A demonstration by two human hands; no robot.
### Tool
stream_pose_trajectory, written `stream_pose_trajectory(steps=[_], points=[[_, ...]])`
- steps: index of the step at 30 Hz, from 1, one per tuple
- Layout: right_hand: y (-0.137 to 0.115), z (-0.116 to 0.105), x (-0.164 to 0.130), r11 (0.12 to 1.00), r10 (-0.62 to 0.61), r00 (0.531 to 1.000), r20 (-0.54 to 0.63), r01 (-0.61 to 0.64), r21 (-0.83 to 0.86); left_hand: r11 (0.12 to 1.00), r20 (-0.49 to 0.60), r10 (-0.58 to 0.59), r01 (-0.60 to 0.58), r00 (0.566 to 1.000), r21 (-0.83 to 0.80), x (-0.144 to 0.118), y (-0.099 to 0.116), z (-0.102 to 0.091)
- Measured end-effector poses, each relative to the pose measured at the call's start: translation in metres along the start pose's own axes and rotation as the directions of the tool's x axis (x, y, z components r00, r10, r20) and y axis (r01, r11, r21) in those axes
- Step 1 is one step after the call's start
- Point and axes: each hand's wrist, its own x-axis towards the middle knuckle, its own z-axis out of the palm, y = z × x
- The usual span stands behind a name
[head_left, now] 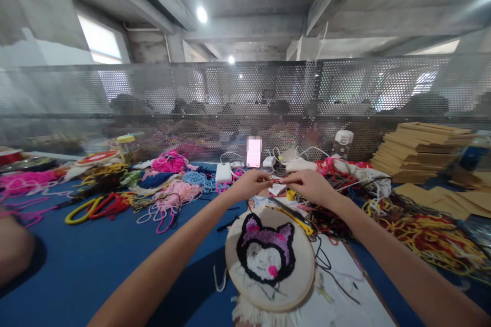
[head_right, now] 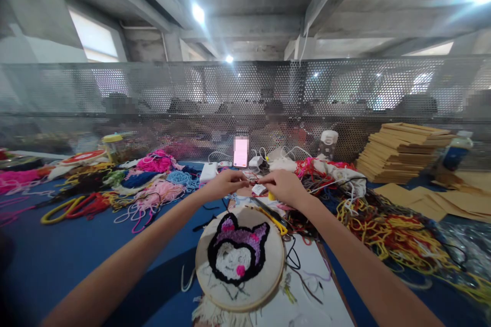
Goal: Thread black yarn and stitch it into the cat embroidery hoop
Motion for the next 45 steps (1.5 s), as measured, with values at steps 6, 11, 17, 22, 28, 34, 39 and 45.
stream_pose_trajectory(steps=[6,11,17,22,28,34,39,45], points=[[-0.004,-0.004,0.001,0.887,-0.009,0.974,0.228,-0.097,0.452,0.992,0.164,0.076,-0.091,0.984,0.083,0.001,-0.004,-0.023],[-0.002,-0.002,0.004,0.87,0.104,0.991,0.089,-0.133,0.474,0.989,0.298,0.095,-0.124,0.95,0.081,-0.003,-0.004,-0.013],[0.004,0.004,0.001,0.977,0.029,0.992,0.121,-0.054,0.206,0.953,0.259,0.137,-0.199,0.956,0.227,-0.008,0.012,-0.008],[0.001,-0.002,-0.002,0.899,-0.051,0.933,0.357,-0.113,0.424,0.934,0.183,0.151,-0.201,0.971,0.296,-0.002,0.006,-0.021],[-0.001,-0.007,0.002,0.752,0.14,0.955,0.261,-0.274,0.599,0.967,0.381,0.083,-0.166,0.921,0.192,-0.002,-0.001,-0.018],[0.006,0.0,0.005,0.889,0.156,0.971,0.181,-0.218,0.403,0.943,0.376,0.123,-0.227,0.918,0.245,-0.011,0.015,-0.015],[-0.001,-0.007,-0.001,0.84,0.041,0.886,0.462,-0.282,0.465,0.945,0.366,0.11,-0.211,0.924,0.25,-0.008,0.011,-0.025],[-0.004,-0.011,0.001,0.653,0.168,0.922,0.35,-0.37,0.661,0.973,0.465,0.044,-0.143,0.884,0.181,-0.002,-0.005,-0.022]])
